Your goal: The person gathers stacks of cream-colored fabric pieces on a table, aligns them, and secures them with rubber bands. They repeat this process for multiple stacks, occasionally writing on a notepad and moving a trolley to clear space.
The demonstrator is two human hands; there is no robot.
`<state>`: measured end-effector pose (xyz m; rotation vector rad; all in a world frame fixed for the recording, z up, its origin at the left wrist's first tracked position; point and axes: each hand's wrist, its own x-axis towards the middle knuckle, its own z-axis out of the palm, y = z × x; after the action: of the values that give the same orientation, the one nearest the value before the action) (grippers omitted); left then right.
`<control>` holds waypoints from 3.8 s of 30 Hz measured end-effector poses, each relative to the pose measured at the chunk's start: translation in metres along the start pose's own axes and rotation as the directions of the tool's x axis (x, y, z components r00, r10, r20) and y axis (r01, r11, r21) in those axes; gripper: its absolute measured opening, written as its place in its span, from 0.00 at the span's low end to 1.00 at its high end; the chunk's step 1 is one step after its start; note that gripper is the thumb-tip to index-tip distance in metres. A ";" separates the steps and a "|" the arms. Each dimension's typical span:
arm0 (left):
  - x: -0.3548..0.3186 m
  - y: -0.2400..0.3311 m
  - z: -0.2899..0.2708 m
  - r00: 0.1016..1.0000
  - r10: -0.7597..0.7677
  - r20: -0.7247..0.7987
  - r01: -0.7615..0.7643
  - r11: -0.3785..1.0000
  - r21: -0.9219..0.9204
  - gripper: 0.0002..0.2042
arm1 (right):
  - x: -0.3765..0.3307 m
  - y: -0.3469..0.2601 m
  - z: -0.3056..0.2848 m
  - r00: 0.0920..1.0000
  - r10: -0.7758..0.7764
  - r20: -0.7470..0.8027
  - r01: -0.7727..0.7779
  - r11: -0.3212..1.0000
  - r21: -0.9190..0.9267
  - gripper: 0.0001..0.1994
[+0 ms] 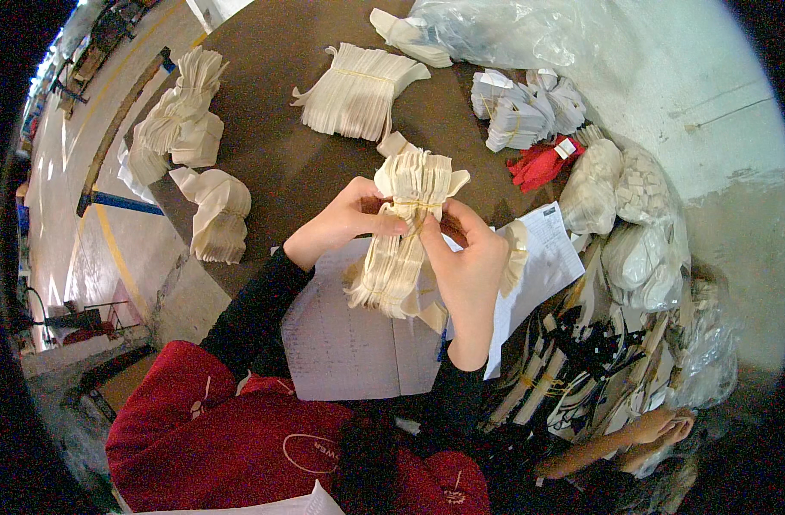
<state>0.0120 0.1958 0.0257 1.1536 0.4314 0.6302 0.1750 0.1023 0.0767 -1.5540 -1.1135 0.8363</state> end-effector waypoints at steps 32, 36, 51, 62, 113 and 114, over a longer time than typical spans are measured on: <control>0.000 -0.002 -0.007 0.998 -0.053 0.029 0.054 0.998 -0.014 0.12 | 0.001 -0.005 -0.001 0.987 -0.018 0.157 0.021 1.000 -0.013 0.23; 0.001 -0.002 -0.013 0.994 -0.064 0.086 0.063 0.998 0.016 0.13 | 0.000 -0.014 -0.003 0.968 0.034 0.248 -0.047 0.998 0.046 0.24; -0.010 0.011 -0.017 0.982 -0.116 0.151 0.113 0.993 0.028 0.21 | -0.010 -0.021 -0.007 0.953 0.018 0.301 -0.012 1.000 -0.023 0.28; -0.011 0.014 -0.016 0.981 -0.103 0.164 0.101 0.995 0.018 0.21 | -0.013 -0.016 -0.005 0.952 -0.039 0.303 0.072 0.993 -0.098 0.29; -0.014 0.018 -0.013 0.959 -0.044 0.281 0.068 0.995 -0.074 0.19 | -0.016 -0.024 0.007 0.958 0.000 0.287 0.029 0.995 -0.096 0.25; -0.014 0.018 -0.013 0.959 -0.043 0.280 0.066 0.995 -0.071 0.19 | -0.016 -0.025 0.008 0.958 0.006 0.286 0.020 0.996 -0.089 0.25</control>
<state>-0.0110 0.2007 0.0381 1.1303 0.1946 0.4245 0.1559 0.0912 0.0985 -1.5344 -1.3808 1.0420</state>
